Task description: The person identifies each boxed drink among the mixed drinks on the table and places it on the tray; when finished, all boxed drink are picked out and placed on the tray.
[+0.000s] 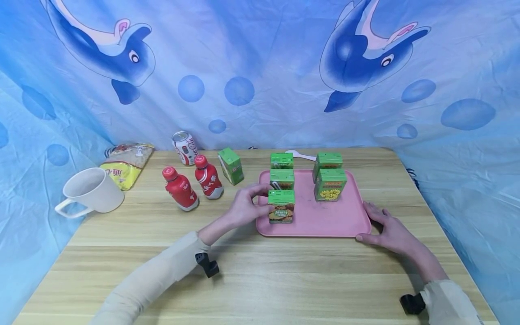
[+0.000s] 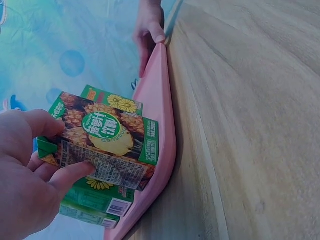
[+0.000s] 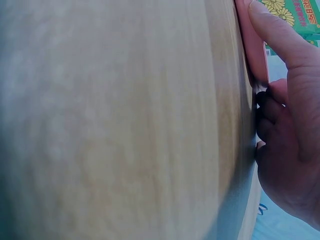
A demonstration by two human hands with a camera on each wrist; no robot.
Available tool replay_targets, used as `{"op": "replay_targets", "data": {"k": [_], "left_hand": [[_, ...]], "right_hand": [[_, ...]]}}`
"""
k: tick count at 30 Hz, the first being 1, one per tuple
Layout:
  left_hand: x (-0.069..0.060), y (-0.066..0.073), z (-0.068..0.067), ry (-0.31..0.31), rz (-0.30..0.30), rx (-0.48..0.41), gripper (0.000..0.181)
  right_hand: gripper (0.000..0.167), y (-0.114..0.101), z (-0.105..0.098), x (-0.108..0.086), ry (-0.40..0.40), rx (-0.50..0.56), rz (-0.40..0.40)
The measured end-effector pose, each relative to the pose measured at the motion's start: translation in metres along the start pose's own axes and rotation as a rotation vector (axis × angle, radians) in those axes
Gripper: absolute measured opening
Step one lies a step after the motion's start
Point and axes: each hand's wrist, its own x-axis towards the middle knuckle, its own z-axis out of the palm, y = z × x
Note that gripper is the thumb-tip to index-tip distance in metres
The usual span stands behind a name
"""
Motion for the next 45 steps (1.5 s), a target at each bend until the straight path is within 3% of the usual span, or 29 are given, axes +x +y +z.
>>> {"op": "replay_targets", "data": {"k": [8,11,14,16,19,23,26,29,32,39,45], "left_hand": [[0.004,-0.001,-0.001,-0.078,-0.001,-0.037,0.048],[0.002,0.004,-0.007,-0.096,0.017,0.035,0.053],[-0.001,0.016,-0.022,-0.083,0.092,0.164,0.05],[-0.002,0.03,-0.04,-0.08,0.142,0.199,0.043],[0.004,0.053,-0.08,-0.128,0.2,0.198,0.032],[0.026,0.08,-0.146,-0.238,0.158,0.195,0.031],[0.047,0.088,-0.19,-0.271,0.071,0.284,0.036],[0.068,0.08,-0.217,-0.294,-0.003,0.372,0.04],[0.086,0.061,-0.229,-0.356,-0.044,0.408,0.041],[0.113,0.019,-0.229,-0.5,-0.119,0.375,0.051],[0.127,0.003,-0.225,-0.57,-0.113,0.408,0.059]], "right_hand": [[0.099,0.001,-0.003,-0.003,0.007,-0.006,0.019],[0.099,0.001,-0.003,-0.004,0.009,-0.003,0.012],[0.099,0.001,-0.003,-0.004,0.014,-0.004,0.015],[0.099,0.002,-0.004,-0.004,0.012,-0.007,0.024],[0.099,0.002,-0.005,-0.004,0.014,-0.011,0.032],[0.1,0.002,-0.007,-0.004,0.012,-0.014,0.032],[0.1,0.003,-0.008,-0.004,0.012,-0.015,0.034],[0.1,0.003,-0.008,-0.004,0.011,-0.014,0.029],[0.1,0.004,-0.006,-0.005,0.01,-0.011,0.018],[0.097,0.004,0.002,-0.004,0.021,-0.004,-0.021],[0.096,0.001,0.001,0.0,0.032,-0.008,-0.035]]}}
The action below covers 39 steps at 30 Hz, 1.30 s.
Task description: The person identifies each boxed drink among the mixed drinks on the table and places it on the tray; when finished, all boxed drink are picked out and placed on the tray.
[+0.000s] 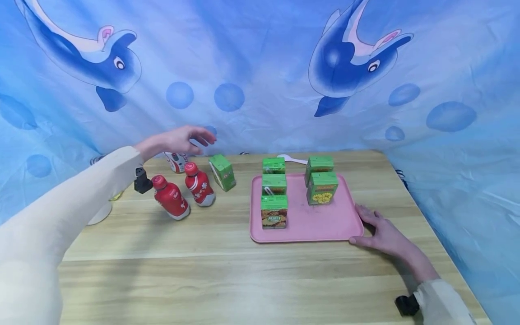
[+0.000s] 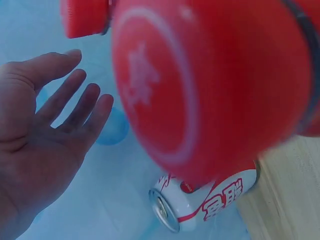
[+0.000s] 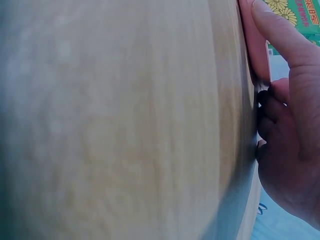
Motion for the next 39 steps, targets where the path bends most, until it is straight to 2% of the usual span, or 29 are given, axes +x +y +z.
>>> {"op": "replay_targets", "data": {"k": [3,11,12,16,21,24,30,34,39], "left_hand": [[0.005,0.0,0.0,-0.02,0.0,0.007,0.061],[0.011,-0.002,0.003,-0.095,-0.054,0.012,0.062],[0.009,0.002,0.004,-0.101,-0.063,0.009,0.062],[0.011,0.0,0.008,-0.114,-0.1,-0.002,0.063],[0.015,-0.007,0.012,-0.125,-0.125,-0.013,0.064],[0.015,-0.007,0.014,-0.134,-0.113,-0.01,0.063],[0.014,-0.004,0.013,-0.111,-0.081,0.017,0.06],[0.013,-0.003,0.012,-0.111,-0.079,0.015,0.059],[0.011,0.0,0.008,-0.103,-0.045,0.019,0.055]], "right_hand": [[0.096,-0.002,-0.001,0.002,0.002,-0.012,0.0],[0.099,-0.003,-0.005,0.006,-0.032,-0.021,0.038],[0.099,-0.003,-0.006,0.006,-0.034,-0.023,0.044],[0.098,-0.001,-0.004,0.004,-0.018,-0.025,0.028],[0.096,0.0,-0.002,0.002,-0.012,-0.015,0.014],[0.097,0.0,-0.002,0.002,-0.02,-0.01,0.019],[0.097,-0.002,-0.003,0.003,-0.01,-0.004,0.017],[0.096,-0.002,-0.002,0.002,-0.001,-0.006,0.009],[0.097,0.001,-0.001,0.001,-0.004,-0.017,0.006]]}}
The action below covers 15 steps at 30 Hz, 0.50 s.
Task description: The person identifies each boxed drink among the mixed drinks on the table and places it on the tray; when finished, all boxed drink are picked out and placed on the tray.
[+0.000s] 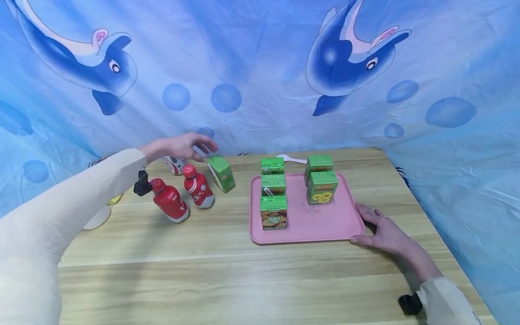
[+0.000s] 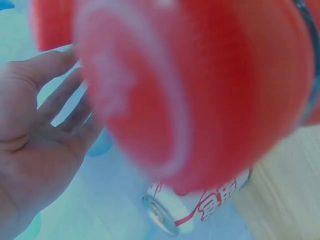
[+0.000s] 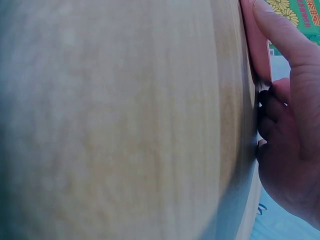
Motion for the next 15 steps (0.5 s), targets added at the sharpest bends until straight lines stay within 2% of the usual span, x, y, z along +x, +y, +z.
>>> {"op": "replay_targets", "data": {"k": [6,11,15], "left_hand": [[-0.006,0.005,-0.016,0.07,0.035,0.031,0.048],[-0.014,0.0,-0.029,0.088,0.002,0.054,0.048],[-0.013,-0.002,-0.034,0.082,-0.039,0.046,0.05]], "right_hand": [[0.096,0.0,-0.002,-0.003,0.025,-0.014,-0.009],[0.094,-0.001,0.0,-0.002,0.024,-0.011,-0.029],[0.095,-0.003,0.001,-0.001,0.017,0.001,-0.017]]}}
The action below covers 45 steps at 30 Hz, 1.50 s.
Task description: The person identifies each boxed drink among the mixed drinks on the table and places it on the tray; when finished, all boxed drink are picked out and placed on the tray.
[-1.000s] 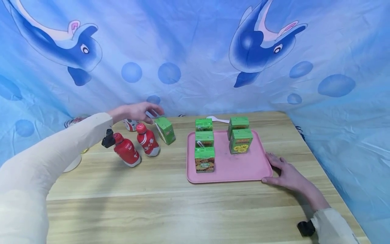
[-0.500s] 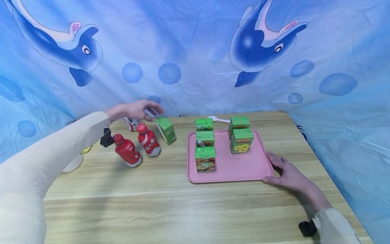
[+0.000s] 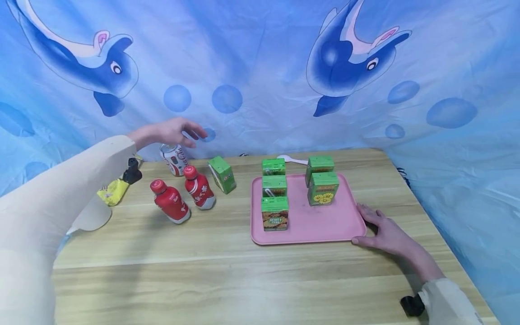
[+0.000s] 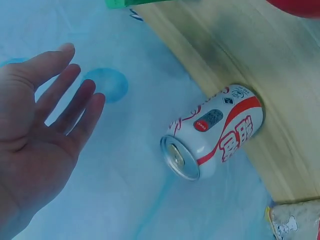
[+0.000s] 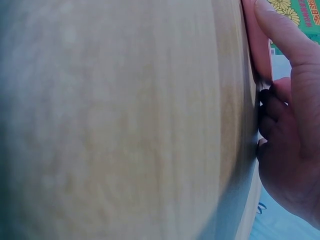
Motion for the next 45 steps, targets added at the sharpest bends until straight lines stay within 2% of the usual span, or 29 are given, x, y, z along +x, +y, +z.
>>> {"op": "replay_targets", "data": {"k": [6,10,19,26,31,35,42,43,45], "left_hand": [[0.013,-0.001,0.017,-0.09,-0.01,0.02,0.056],[0.019,0.003,0.028,-0.14,0.007,0.033,0.057],[0.03,0.016,0.039,-0.217,0.012,0.107,0.058],[0.036,0.021,0.044,-0.204,0.001,0.19,0.05],[0.038,0.021,0.045,-0.194,0.031,0.251,0.045],[0.038,0.022,0.046,-0.184,0.032,0.292,0.041],[0.035,0.031,0.05,-0.188,0.008,0.335,0.038],[0.037,0.027,0.051,-0.182,0.035,0.337,0.038],[0.036,0.029,0.053,-0.181,0.037,0.336,0.039]], "right_hand": [[0.095,0.002,0.001,0.0,-0.011,0.002,0.012],[0.098,0.003,0.001,0.001,-0.028,-0.007,0.037],[0.098,0.004,-0.001,0.002,-0.02,0.0,0.037],[0.098,0.004,0.001,0.001,-0.016,0.008,0.021],[0.097,0.005,0.002,0.001,-0.007,0.007,0.014],[0.096,0.005,0.002,0.001,-0.006,0.006,0.014],[0.098,0.003,0.0,0.001,-0.03,0.015,0.042],[0.098,0.003,-0.001,0.002,-0.034,0.015,0.04],[0.098,0.003,-0.001,0.001,-0.033,0.017,0.03]]}}
